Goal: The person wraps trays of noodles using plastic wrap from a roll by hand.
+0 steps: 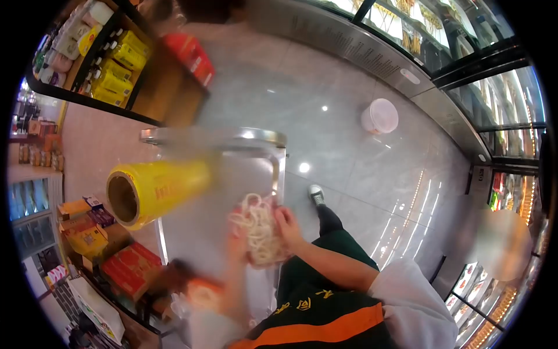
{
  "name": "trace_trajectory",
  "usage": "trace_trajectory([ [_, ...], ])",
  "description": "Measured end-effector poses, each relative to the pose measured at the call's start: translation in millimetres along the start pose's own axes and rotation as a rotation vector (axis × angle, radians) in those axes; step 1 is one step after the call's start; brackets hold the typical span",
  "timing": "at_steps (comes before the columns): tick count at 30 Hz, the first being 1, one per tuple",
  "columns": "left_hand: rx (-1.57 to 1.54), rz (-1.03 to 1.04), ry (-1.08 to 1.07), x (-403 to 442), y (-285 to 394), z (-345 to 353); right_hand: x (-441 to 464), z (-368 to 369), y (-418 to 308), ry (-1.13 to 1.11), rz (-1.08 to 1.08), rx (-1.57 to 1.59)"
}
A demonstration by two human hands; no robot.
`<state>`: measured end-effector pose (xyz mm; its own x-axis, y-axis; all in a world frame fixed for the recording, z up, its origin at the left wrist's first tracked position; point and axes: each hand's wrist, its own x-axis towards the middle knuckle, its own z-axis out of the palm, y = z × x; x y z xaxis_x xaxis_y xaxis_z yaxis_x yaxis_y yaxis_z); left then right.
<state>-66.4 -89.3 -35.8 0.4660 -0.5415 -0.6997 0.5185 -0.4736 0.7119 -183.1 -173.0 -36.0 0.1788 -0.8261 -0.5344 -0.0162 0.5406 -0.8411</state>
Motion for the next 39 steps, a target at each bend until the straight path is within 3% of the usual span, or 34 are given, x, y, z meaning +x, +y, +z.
trace_trajectory([
  [1,-0.118,-0.067,0.018,-9.6,7.3,9.5,-0.6,-6.7,1.6,-0.04,0.237,0.209],
  [2,-0.238,-0.135,0.037,-16.6,10.3,15.4,-2.3,-13.7,0.2,-0.037,0.244,0.2],
  [4,-0.277,-0.129,0.033,-16.1,-12.5,13.3,-0.4,-26.0,-3.8,-0.1,0.481,0.429],
  [6,-0.314,-0.122,0.028,-17.0,-25.3,15.4,4.7,-41.2,9.1,-0.097,0.486,0.458],
  [8,-0.273,-0.159,-0.036,-18.7,-30.9,18.5,8.2,-54.4,9.8,-0.254,0.572,0.632],
  [10,-0.287,-0.166,-0.074,-17.0,-41.1,23.0,10.7,-60.4,7.6,-0.306,0.578,0.622],
  [12,-0.301,-0.179,-0.114,-20.3,-49.0,32.1,-3.2,-49.8,-53.1,-0.275,0.926,0.448],
  [13,-0.312,-0.141,-0.162,-24.6,-51.7,38.7,-4.6,-46.6,-54.9,-0.291,0.932,0.428],
  [22,-0.3,-0.231,-0.194,-63.8,-40.1,50.2,-49.4,-51.2,1.9,-0.275,0.475,0.149],
  [26,0.022,0.083,-0.299,-77.5,-29.8,39.7,-45.1,-46.5,2.9,-0.277,0.29,-0.068],
  [29,-0.205,0.14,-0.108,-91.2,-11.6,48.5,-32.0,-36.6,1.2,-0.295,0.119,-0.227],
  [31,-0.582,-0.042,-0.177,-105.2,4.5,50.0,-21.7,-34.4,-1.8,-0.341,-0.02,-0.311],
  [32,-0.597,-0.027,-0.167,-107.6,2.5,48.8,-19.6,-29.0,-29.7,-0.438,0.033,-0.596],
  [33,-0.616,-0.06,-0.158,-110.1,-0.7,46.5,-14.4,-28.0,-28.5,-0.452,0.024,-0.608],
  [35,-0.655,-0.075,-0.145,-110.9,-9.3,40.0,5.0,-28.8,-8.9,-0.704,-0.414,-0.654],
  [37,-0.384,0.052,-0.227,-112.9,-22.4,34.7,25.6,-32.3,15.8,-0.966,-0.851,-0.667],
  [39,-0.411,0.05,-0.177,-122.9,-23.2,38.9,33.6,-23.4,7.6,-1.227,-1.293,-0.627],
])
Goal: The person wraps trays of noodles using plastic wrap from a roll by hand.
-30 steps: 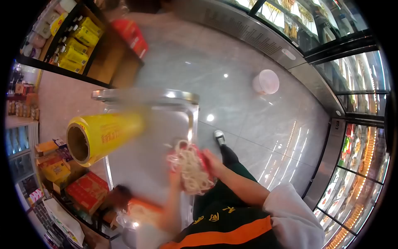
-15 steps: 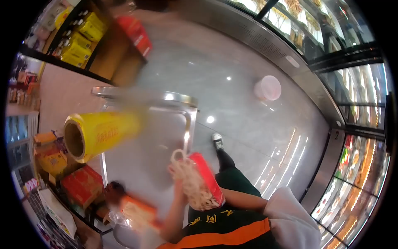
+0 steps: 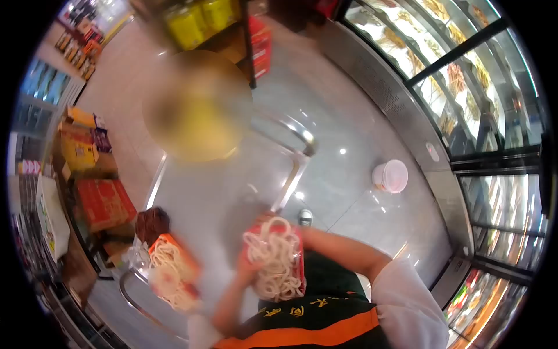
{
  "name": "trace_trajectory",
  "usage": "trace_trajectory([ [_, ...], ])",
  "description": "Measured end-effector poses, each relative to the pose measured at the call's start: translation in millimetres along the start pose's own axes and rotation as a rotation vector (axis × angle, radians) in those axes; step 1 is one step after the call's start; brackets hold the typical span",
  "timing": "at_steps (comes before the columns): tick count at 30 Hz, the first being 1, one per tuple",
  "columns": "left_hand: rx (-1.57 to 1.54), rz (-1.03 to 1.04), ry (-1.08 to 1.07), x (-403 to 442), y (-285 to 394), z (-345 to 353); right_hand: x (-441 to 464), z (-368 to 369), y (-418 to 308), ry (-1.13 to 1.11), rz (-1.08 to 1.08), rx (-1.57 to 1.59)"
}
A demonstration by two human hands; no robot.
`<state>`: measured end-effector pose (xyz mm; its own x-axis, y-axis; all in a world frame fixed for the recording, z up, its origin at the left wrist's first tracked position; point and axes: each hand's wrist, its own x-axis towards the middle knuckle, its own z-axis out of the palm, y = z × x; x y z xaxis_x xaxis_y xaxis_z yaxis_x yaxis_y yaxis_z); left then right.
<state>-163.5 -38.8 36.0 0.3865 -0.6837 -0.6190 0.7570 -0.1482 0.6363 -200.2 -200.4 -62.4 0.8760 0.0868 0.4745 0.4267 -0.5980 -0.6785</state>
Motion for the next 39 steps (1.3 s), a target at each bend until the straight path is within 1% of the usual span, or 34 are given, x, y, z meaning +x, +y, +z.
trace_trajectory([
  [1,-0.006,-0.011,0.035,-4.7,-2.5,1.7,15.7,-14.6,4.8,-0.237,-0.059,-0.008],
  [2,-0.026,0.005,0.049,-9.2,-6.8,2.6,55.4,-46.8,-4.0,-0.473,-0.121,-0.019],
  [3,-0.056,0.022,0.032,-12.8,-11.4,2.9,72.9,-56.5,-8.8,-0.493,-0.139,-0.015],
  [5,-0.102,0.053,0.024,-21.2,-15.5,4.2,100.3,-66.1,-17.3,-0.708,-0.453,-0.156],
  [6,-0.078,0.03,-0.003,-28.7,-14.4,7.1,115.3,-74.2,-21.5,-0.724,-0.47,-0.151],
  [7,-0.053,0.006,-0.029,-33.8,-15.6,8.8,130.5,-81.9,-25.0,-0.766,-0.506,-0.044],
  [8,-0.026,0.03,-0.013,-38.3,-21.7,9.7,141.1,-84.9,-25.0,-0.807,-0.54,0.065],
  [9,0.002,0.053,0.004,-42.8,-27.1,10.9,146.3,-84.9,-21.1,-0.823,-0.554,0.072],
  [11,-0.06,0.024,-0.014,-52.2,-34.3,13.6,150.6,-84.9,-16.2,-0.599,-0.406,-0.046],
  [12,-0.125,0.01,-0.047,-57.3,-27.1,18.5,154.4,-90.9,-25.6,-0.617,-0.42,-0.037],
  [14,-0.165,0.051,-0.021,-61.2,-29.9,16.4,164.3,-112.5,-46.9,-0.56,0.316,0.322],
  [15,-0.192,0.068,-0.004,-65.2,-33.3,18.1,161.9,-122.6,-57.7,-0.616,0.495,0.536],
  [16,-0.258,0.062,-0.047,-70.0,-23.2,22.7,156.0,-132.8,-69.7,-0.664,0.686,0.748],
  [18,-0.29,0.062,-0.012,-75.4,-15.0,29.1,146.6,-152.4,-91.8,-0.67,0.532,0.817],
  [19,-0.295,0.059,0.008,-75.2,-11.6,31.4,142.4,-159.6,-99.1,-0.686,0.531,0.812],
  [21,-0.25,0.072,0.006,-73.5,-5.6,34.7,134.6,-170.6,-109.4,-0.726,0.728,0.905],
  [22,-0.264,0.085,-0.004,-73.3,-2.9,36.9,130.6,-172.8,-110.2,-0.732,0.728,0.899],
  [24,-0.276,0.1,-0.016,-74.5,5.5,41.2,123.4,-174.8,-110.2,-0.659,0.783,0.87],
  [25,-0.282,0.074,-0.015,-75.0,10.6,44.0,121.3,-175.4,-113.0,-0.659,0.783,0.866],
  [27,-0.289,0.041,-0.017,-73.9,11.8,48.8,116.5,-175.4,-122.8,-0.581,0.939,0.763],
  [28,-0.243,0.062,-0.003,-71.8,10.3,48.9,114.9,-174.7,-127.8,-0.501,0.892,0.696],
  [29,-0.196,0.084,0.012,-70.2,9.6,49.3,116.7,-176.4,-133.7,-0.5,0.893,0.695],
  [31,-0.18,0.094,0.015,-69.1,10.1,51.4,120.7,-180.9,-146.4,-0.42,0.716,0.349],
  [32,-0.165,0.107,0.022,-68.9,10.6,53.1,119.0,-180.8,-150.1,-0.381,0.673,0.366],
  [33,-0.164,0.103,0.02,-68.6,11.8,54.5,115.9,-181.0,-150.8,-0.379,0.677,0.366],
  [35,-0.195,0.013,0.069,-68.3,16.7,56.6,111.1,-180.7,-148.5,-0.368,0.568,0.275],
  [36,-0.192,0.013,0.068,-68.4,18.5,57.6,109.5,-182.7,-145.8,-0.365,0.568,0.274],
  [38,-0.163,0.02,0.085,-69.1,20.3,58.9,103.8,-188.0,-139.2,-0.354,0.469,0.098],
  [39,-0.161,0.021,0.083,-67.5,16.8,57.7,97.3,-187.0,-134.9,-0.352,0.47,0.096],
])
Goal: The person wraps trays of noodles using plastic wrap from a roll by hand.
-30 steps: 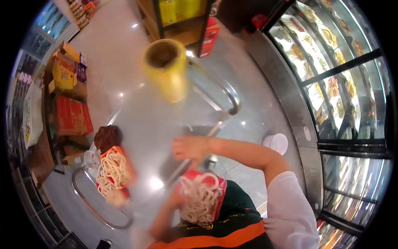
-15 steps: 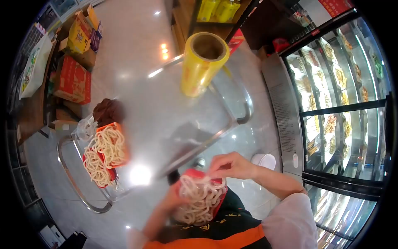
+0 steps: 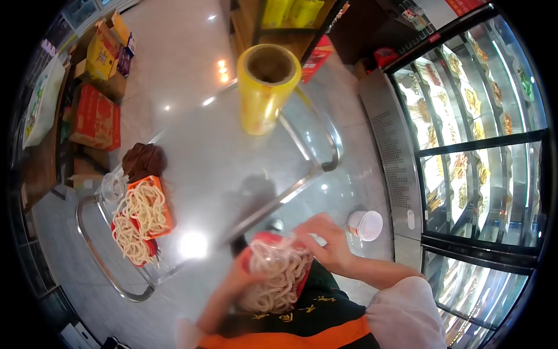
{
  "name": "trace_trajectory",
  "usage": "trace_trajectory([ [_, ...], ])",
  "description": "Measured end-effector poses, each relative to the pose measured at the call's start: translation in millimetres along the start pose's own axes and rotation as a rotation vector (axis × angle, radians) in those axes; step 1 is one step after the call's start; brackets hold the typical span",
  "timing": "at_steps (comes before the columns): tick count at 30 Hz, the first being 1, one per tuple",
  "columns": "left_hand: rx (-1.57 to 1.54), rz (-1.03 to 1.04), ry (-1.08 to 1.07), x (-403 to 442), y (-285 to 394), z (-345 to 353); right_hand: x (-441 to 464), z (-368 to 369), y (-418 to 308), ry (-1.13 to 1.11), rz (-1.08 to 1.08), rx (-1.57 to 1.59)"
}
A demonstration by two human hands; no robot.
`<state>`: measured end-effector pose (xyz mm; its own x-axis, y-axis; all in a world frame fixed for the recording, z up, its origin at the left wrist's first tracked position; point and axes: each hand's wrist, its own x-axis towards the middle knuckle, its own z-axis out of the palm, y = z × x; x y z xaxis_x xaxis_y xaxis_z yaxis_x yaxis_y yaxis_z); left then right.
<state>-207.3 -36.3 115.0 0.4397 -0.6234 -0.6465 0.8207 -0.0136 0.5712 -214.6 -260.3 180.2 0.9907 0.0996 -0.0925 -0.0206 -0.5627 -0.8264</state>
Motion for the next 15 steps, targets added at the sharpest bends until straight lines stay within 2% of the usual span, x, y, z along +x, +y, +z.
trace_trajectory([
  [2,0.013,0.042,0.022,2.9,-9.7,-4.2,-9.3,6.0,11.3,0.239,0.076,0.271],
  [3,0.016,0.042,0.02,3.3,-8.4,-3.9,-11.0,2.5,12.5,0.243,0.076,0.271],
  [5,-0.02,0.037,0.017,3.4,-3.6,-2.3,-13.4,-4.9,13.6,0.094,0.05,0.242],
  [9,-0.036,0.039,-0.003,4.1,-4.3,-2.1,-4.6,-1.4,4.7,0.105,0.109,0.265],
  [11,0.049,0.046,0.013,5.1,-8.1,-3.4,-2.4,0.0,13.8,0.003,0.268,0.46],
  [15,0.017,-0.003,0.028,3.2,-4.9,-2.8,-2.2,-0.8,1.3,-0.029,0.294,0.328],
])
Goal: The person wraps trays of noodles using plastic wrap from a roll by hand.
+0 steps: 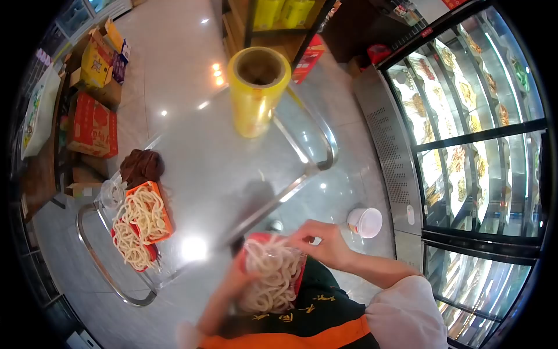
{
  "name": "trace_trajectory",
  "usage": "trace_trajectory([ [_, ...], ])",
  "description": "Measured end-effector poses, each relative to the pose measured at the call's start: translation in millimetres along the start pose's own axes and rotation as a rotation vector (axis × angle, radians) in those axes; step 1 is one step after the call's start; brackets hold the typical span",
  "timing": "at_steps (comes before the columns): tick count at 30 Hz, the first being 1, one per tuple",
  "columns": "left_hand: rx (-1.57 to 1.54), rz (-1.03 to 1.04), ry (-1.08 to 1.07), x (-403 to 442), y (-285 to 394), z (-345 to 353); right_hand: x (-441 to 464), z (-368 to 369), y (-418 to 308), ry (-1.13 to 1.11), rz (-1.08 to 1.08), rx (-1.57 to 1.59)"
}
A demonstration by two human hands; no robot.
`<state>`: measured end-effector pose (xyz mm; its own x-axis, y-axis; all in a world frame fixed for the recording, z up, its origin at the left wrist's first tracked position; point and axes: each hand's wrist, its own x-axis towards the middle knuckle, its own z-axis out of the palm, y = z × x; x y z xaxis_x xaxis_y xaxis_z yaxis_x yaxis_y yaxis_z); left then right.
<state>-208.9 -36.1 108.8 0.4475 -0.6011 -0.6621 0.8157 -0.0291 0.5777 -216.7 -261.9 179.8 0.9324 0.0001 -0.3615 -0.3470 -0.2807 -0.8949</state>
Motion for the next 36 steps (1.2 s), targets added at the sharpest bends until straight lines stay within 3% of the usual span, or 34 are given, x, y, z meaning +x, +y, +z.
trace_trajectory([
  [2,-0.005,0.023,0.012,-1.0,-3.0,-0.3,-3.4,6.8,2.9,0.03,-0.184,-0.144],
  [9,-0.044,0.058,0.006,-10.6,4.8,2.9,-1.3,13.9,2.9,0.03,-0.501,-0.47],
  [12,-0.031,0.074,-0.037,-10.8,1.5,0.1,8.4,8.4,-1.2,-0.109,-0.578,-0.469],
  [14,-0.081,0.225,-0.103,-8.6,-4.0,-2.5,15.4,6.5,-1.2,-0.202,-0.683,-0.467],
  [18,0.124,0.274,-0.177,-2.6,-1.2,-15.5,17.1,3.6,2.6,-0.258,-0.665,-0.473],
  [20,0.078,0.245,-0.199,-4.6,1.1,-13.7,15.2,3.7,1.0,-0.316,-0.331,-0.351],
  [21,0.031,0.212,-0.218,-5.0,2.2,-13.1,16.0,4.7,0.0,-0.314,-0.332,-0.352],
  [23,0.001,0.227,-0.215,-6.0,0.3,-11.9,15.9,7.6,-1.2,-0.205,-0.663,-0.449],
  [26,-0.068,0.25,-0.219,-6.6,-2.9,-13.6,6.2,12.7,5.8,-0.168,-0.794,-0.626],
  [30,-0.048,0.287,-0.216,-5.5,-5.5,-17.1,3.3,21.2,-0.4,-0.198,-0.8,-0.734],
  [36,-0.1,0.257,-0.2,-5.8,-6.0,-19.2,0.9,29.9,-5.8,-0.06,-0.742,-0.609],
])
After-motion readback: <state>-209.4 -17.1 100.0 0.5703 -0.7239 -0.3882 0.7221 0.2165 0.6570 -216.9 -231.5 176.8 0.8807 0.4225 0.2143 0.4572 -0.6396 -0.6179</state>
